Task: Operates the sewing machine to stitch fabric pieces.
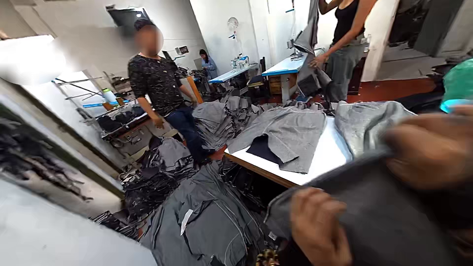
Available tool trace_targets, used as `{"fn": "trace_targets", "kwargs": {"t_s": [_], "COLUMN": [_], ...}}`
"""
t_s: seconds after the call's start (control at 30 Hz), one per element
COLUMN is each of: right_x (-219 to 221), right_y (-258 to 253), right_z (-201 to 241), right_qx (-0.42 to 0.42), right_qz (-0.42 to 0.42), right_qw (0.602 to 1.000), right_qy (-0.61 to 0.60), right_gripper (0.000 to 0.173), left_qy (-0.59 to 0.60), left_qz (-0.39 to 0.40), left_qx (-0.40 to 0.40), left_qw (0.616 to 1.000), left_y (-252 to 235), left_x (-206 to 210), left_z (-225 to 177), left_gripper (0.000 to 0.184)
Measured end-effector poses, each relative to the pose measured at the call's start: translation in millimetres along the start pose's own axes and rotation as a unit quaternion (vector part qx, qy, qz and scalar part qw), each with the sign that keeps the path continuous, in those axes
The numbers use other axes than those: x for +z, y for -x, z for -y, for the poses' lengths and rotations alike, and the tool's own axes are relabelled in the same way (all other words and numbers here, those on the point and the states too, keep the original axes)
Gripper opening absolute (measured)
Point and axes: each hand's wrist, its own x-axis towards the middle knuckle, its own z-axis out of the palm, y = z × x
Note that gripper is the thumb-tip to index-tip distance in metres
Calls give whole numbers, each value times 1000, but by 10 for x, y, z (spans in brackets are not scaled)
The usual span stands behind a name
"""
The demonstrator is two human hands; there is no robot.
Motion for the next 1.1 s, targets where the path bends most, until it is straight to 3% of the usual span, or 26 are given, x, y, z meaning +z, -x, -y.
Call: {"fn": "trace_targets", "kwargs": {"t_s": [0.03,0.07,0.13,0.2,0.27,0.33,0.4,0.5,0.63,0.73,0.8,0.87,0.93,1.0,1.07,1.1], "right_x": [292,503,597,369,16,-364,-654,-851,-927,-878,-793,-707,-673,-621,-554,-524], "right_y": [88,213,500,898,1370,1812,2113,2163,1858,1723,1637,1520,1313,1141,1138,1202], "right_z": [-3,-41,-155,-206,-176,-39,112,146,-137,-346,-387,-350,-245,-106,-4,23], "right_qx": [31,79,181,225,255,343,467,592,594,548,517,487,489,509,506,514], "right_qz": [70,146,255,207,92,8,-2,99,314,404,426,419,424,442,398,316], "right_qw": [997,985,949,952,961,936,883,794,678,599,606,663,695,694,731,764], "right_qy": [-34,-54,-44,2,55,75,38,-92,-297,-422,-429,-383,-315,-253,-226,-229], "right_gripper": [15,21,51,45,30,25,28,29,32,49,51,35,24,23,23,22], "left_qy": [56,102,158,184,194,213,235,232,209,213,228,258,269,263,276,294], "left_qz": [34,91,222,290,257,190,136,81,178,287,334,343,350,349,290,245], "left_qx": [23,26,-32,-72,-64,-58,-69,-63,-72,-81,-61,-22,-22,-30,8,27], "left_qw": [998,990,962,936,945,957,960,967,959,930,913,903,897,899,916,923], "left_y": [30,105,327,537,683,720,639,336,-319,-679,-834,-936,-993,-1010,-970,-961], "left_x": [245,510,1048,1508,1817,1989,2133,2286,2291,2362,2359,2327,2220,2074,1898,1765], "left_z": [-49,-62,10,184,283,283,238,210,309,481,520,475,401,373,407,437], "left_gripper": [24,26,41,56,60,64,67,70,82,78,57,29,31,45,24,13]}}
